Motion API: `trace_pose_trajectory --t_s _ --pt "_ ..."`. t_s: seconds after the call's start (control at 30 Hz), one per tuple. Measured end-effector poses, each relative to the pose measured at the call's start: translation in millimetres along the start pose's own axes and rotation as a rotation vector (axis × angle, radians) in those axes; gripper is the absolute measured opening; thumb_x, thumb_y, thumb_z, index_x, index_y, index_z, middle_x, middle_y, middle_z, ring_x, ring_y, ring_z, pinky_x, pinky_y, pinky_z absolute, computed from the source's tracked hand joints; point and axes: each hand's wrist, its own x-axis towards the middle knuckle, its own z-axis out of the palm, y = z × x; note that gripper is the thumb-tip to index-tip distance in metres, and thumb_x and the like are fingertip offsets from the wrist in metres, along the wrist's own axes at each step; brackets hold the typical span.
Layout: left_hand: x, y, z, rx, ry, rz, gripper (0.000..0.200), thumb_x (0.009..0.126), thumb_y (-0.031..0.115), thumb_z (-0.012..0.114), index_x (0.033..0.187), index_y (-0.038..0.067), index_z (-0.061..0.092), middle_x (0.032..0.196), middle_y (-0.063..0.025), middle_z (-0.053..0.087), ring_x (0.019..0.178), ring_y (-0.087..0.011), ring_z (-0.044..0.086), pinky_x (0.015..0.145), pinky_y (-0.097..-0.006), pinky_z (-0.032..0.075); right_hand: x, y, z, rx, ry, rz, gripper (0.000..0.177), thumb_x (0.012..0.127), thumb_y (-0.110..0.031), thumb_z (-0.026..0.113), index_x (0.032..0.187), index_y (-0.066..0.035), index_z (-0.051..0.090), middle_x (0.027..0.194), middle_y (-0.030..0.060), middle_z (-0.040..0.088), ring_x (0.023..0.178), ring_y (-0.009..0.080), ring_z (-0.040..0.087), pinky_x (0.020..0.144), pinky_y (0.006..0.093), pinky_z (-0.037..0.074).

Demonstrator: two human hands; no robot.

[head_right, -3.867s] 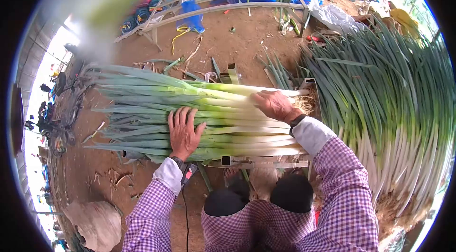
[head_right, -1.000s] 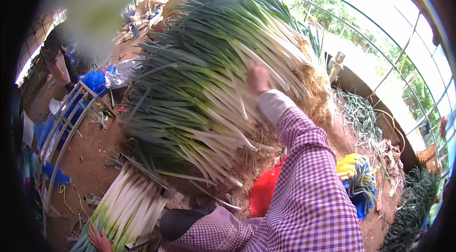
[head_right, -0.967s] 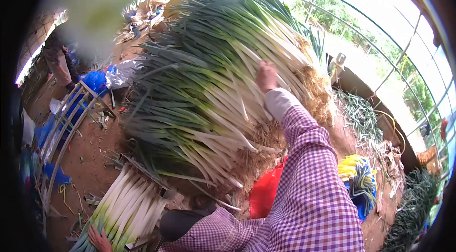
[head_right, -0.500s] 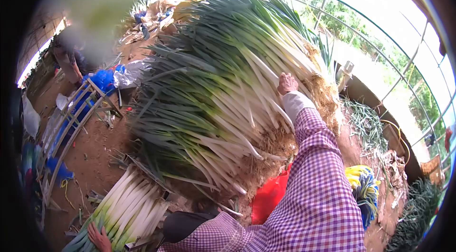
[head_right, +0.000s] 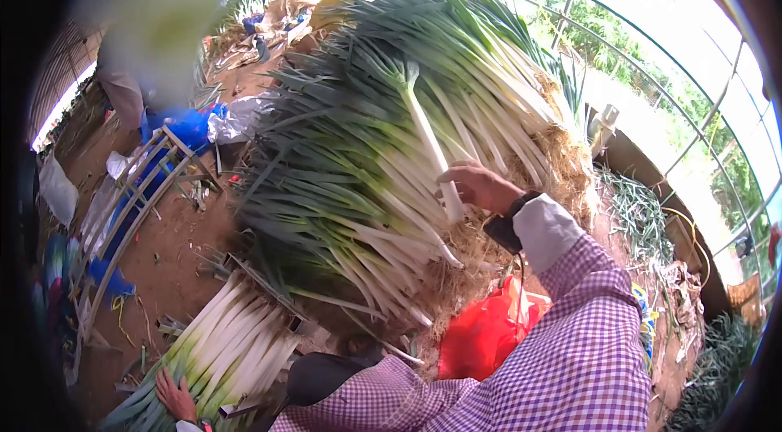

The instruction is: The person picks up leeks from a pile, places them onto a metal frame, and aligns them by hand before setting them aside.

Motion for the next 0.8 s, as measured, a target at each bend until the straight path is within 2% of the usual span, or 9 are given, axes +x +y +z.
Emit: trace_pose_trajectory --t_s 0.07,0.17,0.27,0.3,0.4,0.53,0.63,0.73,0.8 --pt "2 4 -4 -0.010 -0.011 -0.017 0.065 0.101 0.035 0.060 0.156 0.007 0.040 0.160 -0.0145 0.041 0.151 -0.0326 0.033 0.124 -0.0498 0.023 21 2 24 0.199 0.216 0.182 0.039 0.098 -0.025 0.069 0.127 0.000 0.060 0.109 0.0121 0.062 0.095 0.0243 0.071 0.080 0.0379 0.063" --pt "-1 8 -8 -0.019 -0.002 -0.016 0.065 0.100 0.035 0.061 0.155 0.007 0.042 0.160 -0.0134 0.042 0.151 -0.0317 0.033 0.124 -0.0497 0.023 55 -7 40 0.216 0.300 0.081 0.039 0.100 -0.024 0.067 0.131 -0.002 0.058 0.103 0.0110 0.063 0.075 0.0209 0.067 0.065 0.0361 0.059" --pt "-3 12 -13 -0.031 0.004 -0.026 0.065 0.100 0.035 0.062 0.155 0.007 0.042 0.160 -0.0126 0.042 0.151 -0.0313 0.033 0.124 -0.0500 0.023 82 -5 63 0.250 0.427 0.078 0.040 0.101 -0.023 0.067 0.134 -0.004 0.056 0.098 0.0099 0.063 0.065 0.0173 0.059 0.054 0.0337 0.051" --pt "-3 13 -13 -0.040 0.022 -0.027 0.064 0.100 0.035 0.062 0.154 0.007 0.043 0.159 -0.0125 0.043 0.151 -0.0310 0.034 0.124 -0.0507 0.023 83 -4 74 0.242 0.454 0.081 0.041 0.100 -0.022 0.066 0.136 -0.006 0.056 0.092 0.0078 0.063 0.064 0.0156 0.059 0.051 0.0324 0.049" --pt "-3 12 -11 -0.065 0.037 -0.025 0.064 0.100 0.036 0.062 0.154 0.007 0.044 0.159 -0.0126 0.043 0.151 -0.0310 0.034 0.124 -0.0513 0.022 65 -24 121 0.281 0.440 0.087 0.038 0.105 -0.022 0.061 0.139 -0.007 0.052 0.093 0.0054 0.062 0.063 0.0133 0.057 0.051 0.0288 0.049" --pt "-4 12 -11 -0.083 0.056 -0.014 0.063 0.100 0.037 0.062 0.153 0.007 0.045 0.158 -0.0138 0.043 0.150 -0.0326 0.034 0.125 -0.0519 0.022 -2 -58 210 0.296 0.414 0.080 0.040 0.103 -0.018 0.063 0.140 -0.007 0.051 0.091 0.0049 0.061 0.065 0.0124 0.059 0.051 0.0271 0.049" --pt "-4 10 -8 -0.113 0.105 0.005 0.065 0.098 0.040 0.064 0.151 0.007 0.047 0.156 -0.0154 0.045 0.148 -0.0338 0.036 0.124 -0.0530 0.023 -42 -75 267 0.310 0.378 0.094 0.053 0.101 -0.018 0.066 0.149 -0.008 0.048 0.086 0.0029 0.063 0.063 0.0092 0.057 0.051 0.0244 0.046" --pt "-4 10 -2 -0.120 0.147 0.012 0.064 0.095 0.040 0.067 0.148 0.007 0.050 0.153 -0.0166 0.047 0.147 -0.0347 0.038 0.123 -0.0548 0.024 -59 -100 304 0.128 0.348 0.175 0.059 0.100 -0.019 0.067 0.154 -0.007 0.043 0.088 0.0015 0.064 0.063 0.0075 0.056 0.052 0.0239 0.047" --pt "-2 10 -2 -0.131 0.156 0.001 0.064 0.094 0.041 0.069 0.146 0.007 0.052 0.152 -0.0173 0.050 0.146 -0.0351 0.039 0.123 -0.0556 0.025 -63 -114 328 0.165 0.233 0.155 0.063 0.101 -0.019 0.068 0.156 -0.006 0.040 0.090 0.0004 0.065 0.065 0.0068 0.058 0.052 0.0236 0.048"
